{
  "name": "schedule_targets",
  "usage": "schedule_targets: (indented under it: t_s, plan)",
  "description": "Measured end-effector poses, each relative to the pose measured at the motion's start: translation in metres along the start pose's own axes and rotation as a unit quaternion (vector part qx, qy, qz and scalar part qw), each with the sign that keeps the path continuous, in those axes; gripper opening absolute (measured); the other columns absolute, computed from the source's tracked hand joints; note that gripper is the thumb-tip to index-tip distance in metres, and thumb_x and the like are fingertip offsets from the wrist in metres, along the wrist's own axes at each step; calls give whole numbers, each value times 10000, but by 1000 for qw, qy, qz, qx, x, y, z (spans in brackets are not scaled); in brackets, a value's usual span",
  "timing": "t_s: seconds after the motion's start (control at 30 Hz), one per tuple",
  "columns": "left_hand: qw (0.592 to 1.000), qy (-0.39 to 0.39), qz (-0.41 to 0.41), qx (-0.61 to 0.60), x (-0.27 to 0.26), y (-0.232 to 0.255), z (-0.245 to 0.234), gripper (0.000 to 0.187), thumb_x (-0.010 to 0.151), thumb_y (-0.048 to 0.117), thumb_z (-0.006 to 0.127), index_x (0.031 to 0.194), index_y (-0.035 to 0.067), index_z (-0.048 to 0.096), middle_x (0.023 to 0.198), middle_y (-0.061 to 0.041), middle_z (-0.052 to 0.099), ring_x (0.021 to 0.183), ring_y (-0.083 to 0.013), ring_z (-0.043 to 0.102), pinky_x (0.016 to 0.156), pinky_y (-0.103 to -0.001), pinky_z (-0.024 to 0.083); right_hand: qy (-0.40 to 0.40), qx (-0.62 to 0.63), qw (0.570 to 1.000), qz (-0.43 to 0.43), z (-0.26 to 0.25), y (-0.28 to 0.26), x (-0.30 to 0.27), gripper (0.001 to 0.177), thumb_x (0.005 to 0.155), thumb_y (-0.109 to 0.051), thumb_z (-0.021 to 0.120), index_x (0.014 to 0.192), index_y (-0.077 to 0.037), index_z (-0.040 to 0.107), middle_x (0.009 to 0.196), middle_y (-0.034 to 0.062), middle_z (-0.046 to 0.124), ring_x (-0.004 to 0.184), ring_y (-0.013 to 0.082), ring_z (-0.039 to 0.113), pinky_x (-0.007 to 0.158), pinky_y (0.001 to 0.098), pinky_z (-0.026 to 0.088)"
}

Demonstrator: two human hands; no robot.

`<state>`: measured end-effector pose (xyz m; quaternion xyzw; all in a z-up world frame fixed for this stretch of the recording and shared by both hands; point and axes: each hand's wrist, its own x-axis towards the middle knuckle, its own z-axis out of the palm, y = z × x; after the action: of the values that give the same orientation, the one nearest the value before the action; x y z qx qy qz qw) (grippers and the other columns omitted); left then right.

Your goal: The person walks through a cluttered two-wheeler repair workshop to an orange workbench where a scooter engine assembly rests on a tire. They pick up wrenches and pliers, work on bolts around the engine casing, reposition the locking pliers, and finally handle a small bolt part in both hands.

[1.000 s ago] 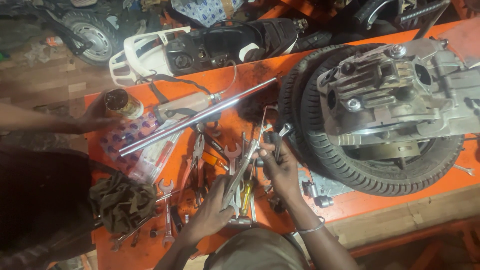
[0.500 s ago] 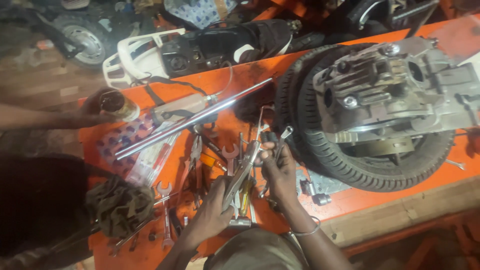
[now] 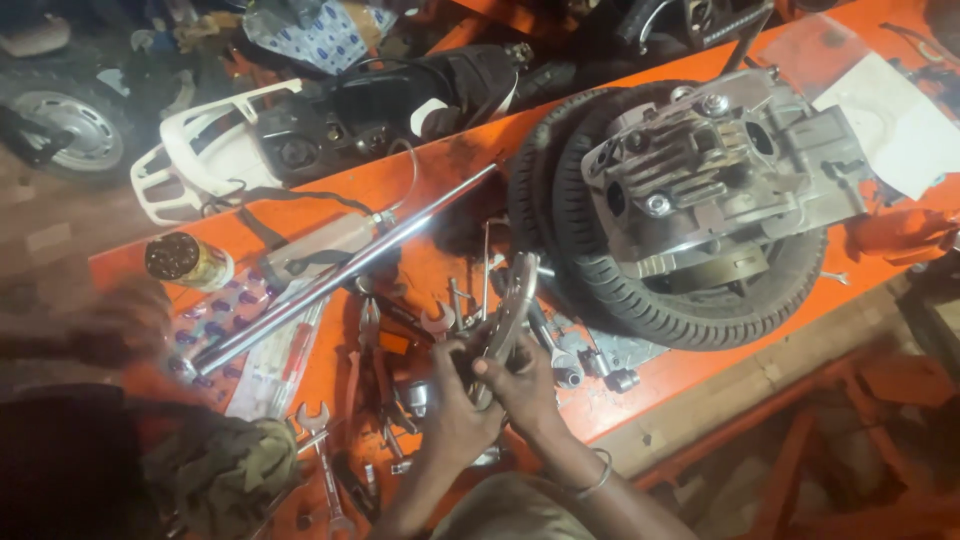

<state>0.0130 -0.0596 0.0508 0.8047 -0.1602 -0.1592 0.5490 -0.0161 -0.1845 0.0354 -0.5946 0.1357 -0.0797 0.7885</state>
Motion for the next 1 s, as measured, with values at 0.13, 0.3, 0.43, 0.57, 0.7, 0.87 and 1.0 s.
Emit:
schedule_targets:
  t_s: [0.13,0.3,0.43,0.57,0.7,0.87,1.0]
  plan:
    - [994,6,-37,-102,6,-1,2,648,750,48,725,1314,46,406,1147,-191,624,1051,-318,696,861,-425,558,25,-6,1000,10,5,-8,7,474,830,-191,836,1210,5,632,1072,73,766,1000,155,724,903,322,596]
    - [987,-43,-136,-69,20,20,-6,512,827,50,611,1332,77,531,1155,-176,673,1069,-321,715,876,-413,570,72,-71,995,-9,16,-15,13,490,798,-148,873,1199,16,643,1033,49,731,968,135,691,862,310,591]
    - [998,-5,-56,-27,50,17,-17,399,832,77,658,1220,39,576,1100,-200,686,1047,-358,710,878,-446,563,79,-125,987,-67,11,-35,24,534,851,-128,799,1329,-16,591,1033,22,684,906,91,641,798,264,556]
    - [987,57,144,47,87,16,-23,525,752,39,698,1246,-18,532,1139,-254,635,1089,-449,620,923,-511,503,160,-72,984,14,-2,-80,28,382,1007,-195,594,1349,-25,581,988,12,692,570,44,379,481,196,307]
    - [978,68,195,26,112,15,-13,541,750,40,699,1257,-29,524,1157,-267,619,1098,-462,611,925,-507,508,94,-149,982,-72,-16,-96,36,392,1100,-250,428,1423,-53,532,988,-5,654,610,13,424,520,177,378]
    - [974,62,216,39,129,6,-4,487,802,43,707,1255,-34,546,1175,-265,623,1125,-477,600,966,-509,507,128,-42,989,-56,-23,-102,47,235,1149,-231,467,1206,-24,563,833,-5,531,587,38,412,490,196,313]
    - [956,73,268,91,145,0,-2,597,781,109,752,1284,-105,510,1210,-337,577,1133,-534,562,964,-547,482,129,19,988,-80,-15,-118,53,220,1106,-231,462,1184,-52,564,859,-9,546,574,36,394,470,192,303]
